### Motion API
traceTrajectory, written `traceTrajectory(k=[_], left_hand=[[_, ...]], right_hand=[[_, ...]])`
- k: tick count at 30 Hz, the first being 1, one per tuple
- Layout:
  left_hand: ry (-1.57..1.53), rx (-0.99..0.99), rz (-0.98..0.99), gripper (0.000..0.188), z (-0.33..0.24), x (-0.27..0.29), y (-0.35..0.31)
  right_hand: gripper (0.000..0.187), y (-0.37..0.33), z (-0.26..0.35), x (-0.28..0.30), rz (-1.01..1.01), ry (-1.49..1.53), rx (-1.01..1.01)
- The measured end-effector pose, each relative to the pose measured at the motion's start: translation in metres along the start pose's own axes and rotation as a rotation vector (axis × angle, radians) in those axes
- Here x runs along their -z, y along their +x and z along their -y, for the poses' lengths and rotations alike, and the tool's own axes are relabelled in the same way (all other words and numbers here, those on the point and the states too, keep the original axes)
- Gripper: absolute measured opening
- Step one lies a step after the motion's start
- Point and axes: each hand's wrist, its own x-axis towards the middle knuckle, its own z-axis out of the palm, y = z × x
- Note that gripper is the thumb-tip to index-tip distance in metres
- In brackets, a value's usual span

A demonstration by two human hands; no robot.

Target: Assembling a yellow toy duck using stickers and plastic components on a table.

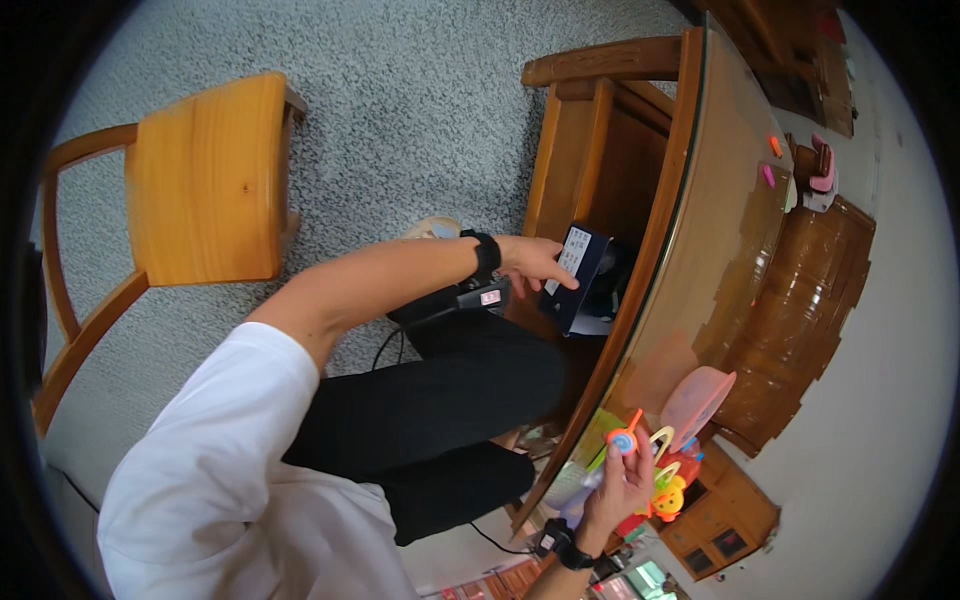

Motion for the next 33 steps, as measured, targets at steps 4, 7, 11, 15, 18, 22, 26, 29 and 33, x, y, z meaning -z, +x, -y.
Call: traceTrajectory(k=[4,7,11,15,18,22,26,29,33], left_hand=[[-0.067,-0.044,0.102,0.102,0.006,0.016,-0.005],[-0.055,-0.071,0.079,0.116,0.002,0.032,-0.01],[-0.153,-0.149,0.089,0.114,0.003,0.045,-0.012],[-0.065,0.012,0.14,0.075,0.008,0.039,0.001],[-0.082,0.064,0.131,0.065,0.001,0.023,0.017],[-0.338,0.18,0.1,0.071,0.001,0.008,0.034],[-0.249,0.163,0.02,0.081,0.0,-0.01,0.023],[-0.194,0.185,0.128,0.069,-0.01,-0.014,0.004],[-0.101,0.071,-0.046,0.036,-0.071,-0.019,-0.058]], right_hand=[[0.017,0.05,-0.04,-0.023,0.026,0.065,-0.019],[0.013,0.07,-0.055,-0.039,-0.147,0.02,-0.036],[0.024,0.067,-0.058,-0.061,-0.127,-0.337,0.077],[0.015,0.06,-0.07,-0.051,-0.149,-0.172,0.005],[0.013,0.06,-0.076,-0.042,-0.211,-0.174,0.002],[0.011,0.061,-0.059,-0.053,-0.179,-0.199,-0.05],[0.012,0.063,-0.061,-0.04,0.024,-0.141,-0.076],[0.013,0.039,-0.061,-0.025,-0.091,0.139,-0.021],[0.018,-0.018,-0.044,0.033,-0.202,0.275,-0.108]])
